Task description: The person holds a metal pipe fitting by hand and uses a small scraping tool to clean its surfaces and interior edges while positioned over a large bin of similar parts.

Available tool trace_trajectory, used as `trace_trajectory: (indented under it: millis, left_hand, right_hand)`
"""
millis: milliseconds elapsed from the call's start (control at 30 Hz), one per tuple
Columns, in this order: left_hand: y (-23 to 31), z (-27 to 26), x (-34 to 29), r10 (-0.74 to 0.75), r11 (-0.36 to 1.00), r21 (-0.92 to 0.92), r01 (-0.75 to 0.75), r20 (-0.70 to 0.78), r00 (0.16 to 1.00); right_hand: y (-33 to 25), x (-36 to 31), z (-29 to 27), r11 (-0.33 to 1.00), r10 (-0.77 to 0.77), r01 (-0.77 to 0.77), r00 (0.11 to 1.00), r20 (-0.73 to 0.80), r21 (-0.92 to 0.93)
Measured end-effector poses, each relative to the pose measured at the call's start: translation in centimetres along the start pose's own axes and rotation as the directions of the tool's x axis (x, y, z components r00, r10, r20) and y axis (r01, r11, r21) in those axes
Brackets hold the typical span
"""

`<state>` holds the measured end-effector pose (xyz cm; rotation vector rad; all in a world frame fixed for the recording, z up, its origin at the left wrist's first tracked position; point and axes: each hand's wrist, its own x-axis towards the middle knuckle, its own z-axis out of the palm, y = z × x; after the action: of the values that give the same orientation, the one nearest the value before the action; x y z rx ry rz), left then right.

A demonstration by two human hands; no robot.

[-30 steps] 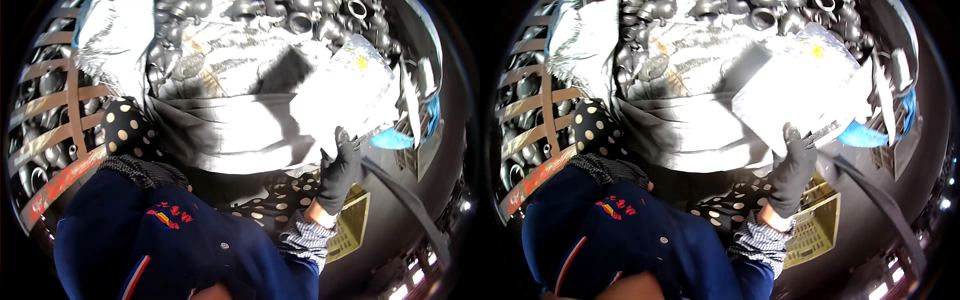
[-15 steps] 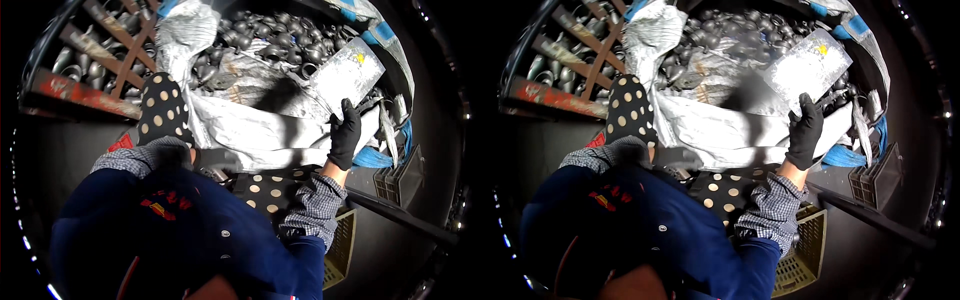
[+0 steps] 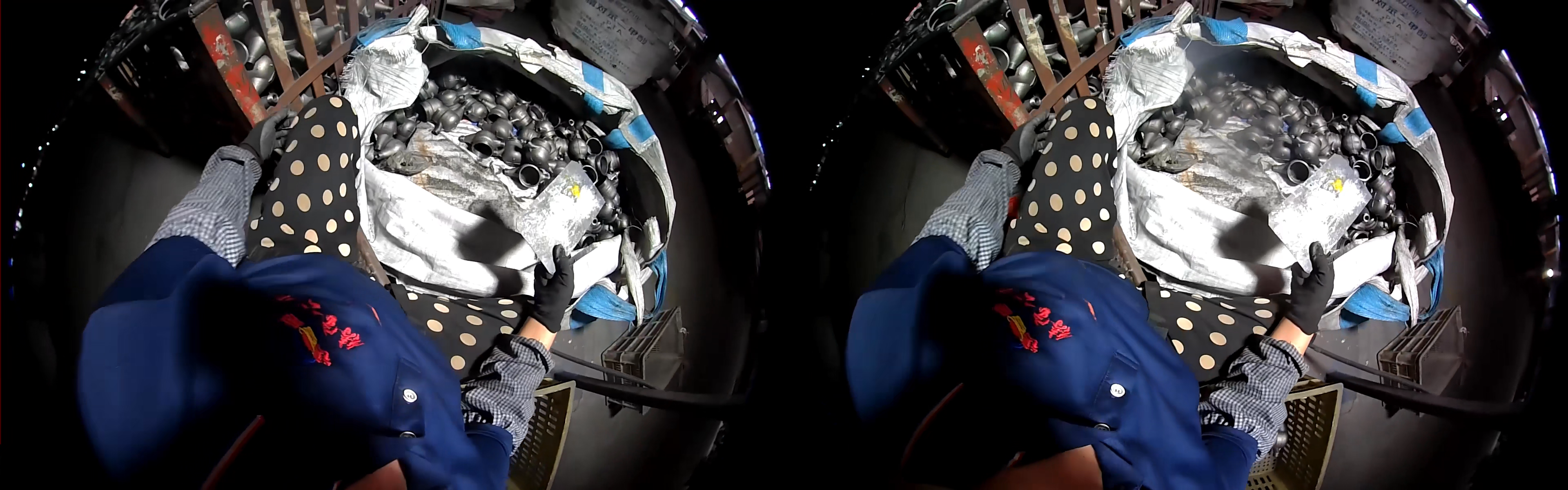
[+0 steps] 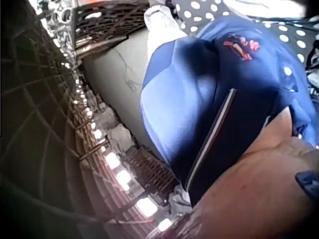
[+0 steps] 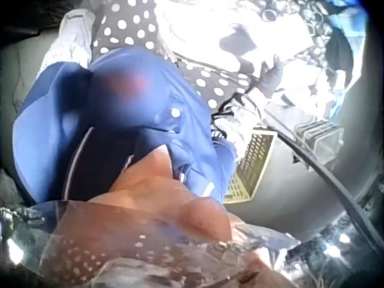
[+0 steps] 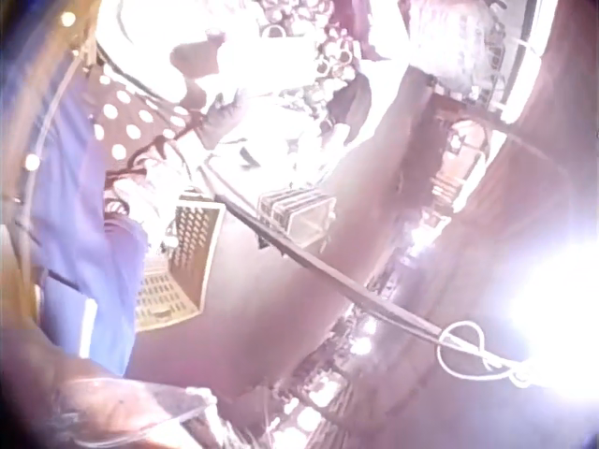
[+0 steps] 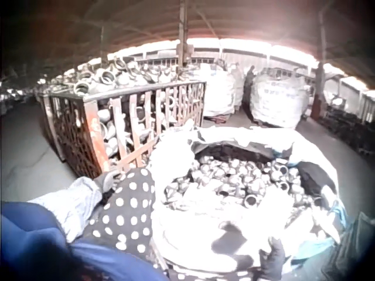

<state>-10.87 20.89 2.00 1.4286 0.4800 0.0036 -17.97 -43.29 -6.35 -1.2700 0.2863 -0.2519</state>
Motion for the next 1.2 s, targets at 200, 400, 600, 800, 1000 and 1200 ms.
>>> trace_trajectory:
  millis: [200, 400, 600, 800, 1000, 1200]
  left_hand:
    - [-1.7, -1.1, -1.9, -0.006, 0.978, -0.208, -0.026, -0.152, 0.988]
    - [-1.4, -6.0, -4.6, 0.038, 0.968, -0.234, -0.094, -0.233, 0.972]
    - [-0.3, -4.1, -4.1, 0.103, 0.963, -0.23, -0.143, -0.179, 0.979]
    - [-0.1, 4.4, 0.9, 0.109, 0.964, -0.243, -0.107, -0.007, 0.994]
    - [-2.7, 18.7, 9.1, 0.038, 0.967, -0.254, 0.022, 0.228, 0.973]
    - [-7.4, 25.2, 12.2, -0.089, 0.944, -0.271, 0.188, 0.34, 0.936]
  right_hand:
    - [-0.4, 1.3, -0.9, 0.927, 0.183, -0.167, 0.983, -0.017, 0.337]
    - [-0.8, -0.6, -0.1, 0.949, 0.173, -0.165, 0.985, -0.005, 0.27]
    - [-1.1, -1.1, -1.5, 0.912, 0.238, -0.196, 0.968, -0.077, 0.359]
    - [-2.5, -2.2, 0.0, 0.959, 0.267, -0.233, 0.935, -0.233, 0.164]
    - [-3.0, -2.6, -0.4, 0.964, 0.227, -0.181, 0.941, -0.25, 0.193]
    - [-5.3, -3.1, 1.5, 0.963, 0.27, -0.263, 0.923, -0.273, 0.064]
